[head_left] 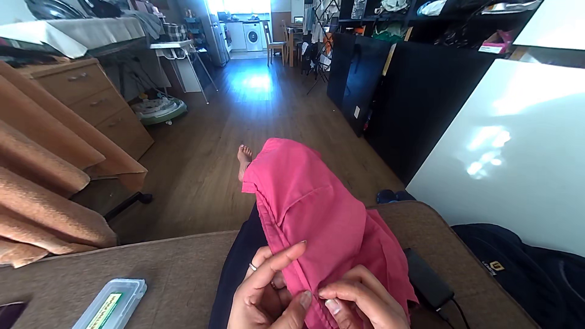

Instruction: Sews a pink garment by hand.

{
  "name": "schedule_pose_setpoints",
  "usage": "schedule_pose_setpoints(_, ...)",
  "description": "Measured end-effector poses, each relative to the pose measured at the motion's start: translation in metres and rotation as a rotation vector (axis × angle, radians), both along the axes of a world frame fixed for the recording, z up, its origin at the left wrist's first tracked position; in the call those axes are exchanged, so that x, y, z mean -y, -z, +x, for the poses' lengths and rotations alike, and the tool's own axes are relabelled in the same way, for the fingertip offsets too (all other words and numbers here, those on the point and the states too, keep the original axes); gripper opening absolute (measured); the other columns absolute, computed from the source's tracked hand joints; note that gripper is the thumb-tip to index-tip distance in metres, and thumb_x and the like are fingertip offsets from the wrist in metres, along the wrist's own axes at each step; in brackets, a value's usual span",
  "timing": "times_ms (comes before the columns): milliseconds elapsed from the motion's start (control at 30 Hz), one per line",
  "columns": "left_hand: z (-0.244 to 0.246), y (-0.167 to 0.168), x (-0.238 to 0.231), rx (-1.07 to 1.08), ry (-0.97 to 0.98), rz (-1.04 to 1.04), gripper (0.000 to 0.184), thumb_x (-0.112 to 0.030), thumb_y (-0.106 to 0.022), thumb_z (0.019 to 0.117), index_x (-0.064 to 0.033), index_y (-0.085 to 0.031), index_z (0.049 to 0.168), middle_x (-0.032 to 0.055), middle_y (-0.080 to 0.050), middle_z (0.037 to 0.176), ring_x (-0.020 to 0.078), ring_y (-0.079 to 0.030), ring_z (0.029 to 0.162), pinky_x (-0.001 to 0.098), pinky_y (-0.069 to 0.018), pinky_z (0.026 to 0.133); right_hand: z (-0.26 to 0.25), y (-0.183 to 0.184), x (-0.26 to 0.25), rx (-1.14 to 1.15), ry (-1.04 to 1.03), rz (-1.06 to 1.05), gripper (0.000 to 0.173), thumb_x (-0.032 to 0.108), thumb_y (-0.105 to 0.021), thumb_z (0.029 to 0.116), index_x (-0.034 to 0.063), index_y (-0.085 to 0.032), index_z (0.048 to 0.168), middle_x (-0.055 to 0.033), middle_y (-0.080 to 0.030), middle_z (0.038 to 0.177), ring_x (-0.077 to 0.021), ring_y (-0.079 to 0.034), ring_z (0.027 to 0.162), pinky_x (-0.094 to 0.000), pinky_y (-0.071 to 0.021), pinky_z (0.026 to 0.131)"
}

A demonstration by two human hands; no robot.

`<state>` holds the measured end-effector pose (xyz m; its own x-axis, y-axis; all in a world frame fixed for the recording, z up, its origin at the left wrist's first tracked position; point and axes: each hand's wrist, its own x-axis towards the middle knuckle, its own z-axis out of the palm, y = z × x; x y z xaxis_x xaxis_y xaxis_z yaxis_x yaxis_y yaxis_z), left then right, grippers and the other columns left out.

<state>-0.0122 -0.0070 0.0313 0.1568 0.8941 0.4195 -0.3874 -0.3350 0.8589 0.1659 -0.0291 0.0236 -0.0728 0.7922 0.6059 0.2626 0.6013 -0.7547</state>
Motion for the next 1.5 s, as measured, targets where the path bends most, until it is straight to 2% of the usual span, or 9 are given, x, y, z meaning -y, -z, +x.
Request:
schedule_pose_setpoints(200,0.001,-0.001,0.0,-0.019,0.004,0.016,0.059,0.014,-0.072,0.0825,-0.0072,-0.065,0.137,0.0017,-0.058,0.129,0.0082,-0.068,0.103,0.026,-0.0635,0.084,-0.001,0.0,0.0,-0.033,-0.021,-0.033,0.01,0.007,-0.066,0.0982,-0.0022,-0.07,0.098,-0.0093,-0.062,0.091,-0.0033,-0.061,0.083,-0.012,-0.0523,0.074)
schedule_pose_setpoints(333,0.005,0.0,0.002,-0.029,0.008,-0.003,0.059,0.016,-0.072,0.0808,-0.0041,-0.065,0.135,0.0027,-0.057,0.129,0.0079,-0.069,0.099,0.0265,-0.0642,0.082,-0.001,0.004,-0.002,-0.083,-0.045,-0.072,0.013,0.009,-0.066,0.0983,-0.0031,-0.068,0.095,-0.0089,-0.062,0.09,-0.0026,-0.061,0.08,-0.0128,-0.0528,0.072)
schedule_pose_setpoints(500,0.01,0.004,0.002,0.07,-0.03,-0.035,0.053,0.013,-0.072,0.0829,-0.0059,-0.068,0.133,0.0022,-0.063,0.125,0.0102,-0.067,0.106,0.0271,-0.0608,0.09,-0.005,0.005,-0.002,-0.143,-0.106,-0.118,0.014,0.009,-0.06,0.1013,-0.0039,-0.065,0.097,-0.0082,-0.059,0.09,-0.0017,-0.059,0.078,-0.0131,-0.0507,0.068)
schedule_pose_setpoints(633,0.011,0.003,0.003,0.097,-0.05,-0.054,0.054,0.014,-0.073,0.0811,-0.0073,-0.069,0.131,0.0007,-0.064,0.121,0.0092,-0.068,0.103,0.026,-0.0611,0.089,-0.009,0.007,0.0,-0.199,-0.148,-0.151,0.016,0.009,-0.055,0.1034,-0.0046,-0.063,0.1,-0.0072,-0.058,0.091,-0.0007,-0.057,0.077,-0.0137,-0.0494,0.068)
schedule_pose_setpoints(967,0.011,0.005,0.003,0.102,-0.066,-0.042,0.052,0.013,-0.074,0.0814,-0.0096,-0.071,0.128,-0.0005,-0.065,0.121,0.008,-0.068,0.103,0.0256,-0.0616,0.088,-0.012,0.006,0.002,-0.241,-0.161,-0.167,0.016,0.006,-0.053,0.1032,-0.0061,-0.062,0.1,-0.0067,-0.058,0.091,0.0003,-0.056,0.076,-0.0135,-0.0489,0.067)
schedule_pose_setpoints(1133,0.011,0.004,0.004,0.063,-0.095,0.016,0.052,0.012,-0.075,0.0811,-0.0108,-0.072,0.128,-0.0024,-0.063,0.123,0.0071,-0.068,0.105,0.025,-0.0622,0.087,-0.009,0.006,0.001,-0.199,-0.141,-0.151,0.014,0.004,-0.054,0.1009,-0.0057,-0.063,0.099,-0.0082,-0.059,0.088,-0.0015,-0.056,0.074,-0.0144,-0.0481,0.065)
schedule_pose_setpoints(1233,0.011,0.004,0.003,0.036,-0.104,0.044,0.052,0.013,-0.075,0.0809,-0.0108,-0.072,0.128,-0.0026,-0.061,0.124,0.0063,-0.068,0.105,0.0241,-0.0622,0.088,-0.009,0.007,0.0,-0.187,-0.118,-0.139,0.012,0.003,-0.056,0.0994,-0.0055,-0.065,0.099,-0.0081,-0.059,0.089,-0.0018,-0.057,0.078,-0.0139,-0.0487,0.067)
schedule_pose_setpoints(1367,0.008,0.004,0.003,0.012,-0.067,0.05,0.052,0.011,-0.075,0.0819,-0.0095,-0.07,0.129,-0.0014,-0.061,0.126,0.0072,-0.068,0.104,0.0256,-0.063,0.087,-0.007,0.01,-0.002,-0.204,-0.105,-0.121,0.012,0.006,-0.06,0.101,-0.0033,-0.066,0.1,-0.007,-0.059,0.092,-0.0013,-0.059,0.081,-0.0135,-0.0517,0.07)
schedule_pose_setpoints(1500,0.007,0.004,0.004,-0.022,-0.025,0.043,0.053,0.011,-0.076,0.0818,-0.0079,-0.069,0.131,-0.0005,-0.061,0.127,0.0072,-0.069,0.102,0.0261,-0.0636,0.086,-0.005,0.011,-0.003,-0.209,-0.096,-0.117,0.012,0.008,-0.064,0.0993,-0.0031,-0.067,0.096,-0.0066,-0.061,0.092,0.0004,-0.059,0.078,-0.0121,-0.0513,0.067)
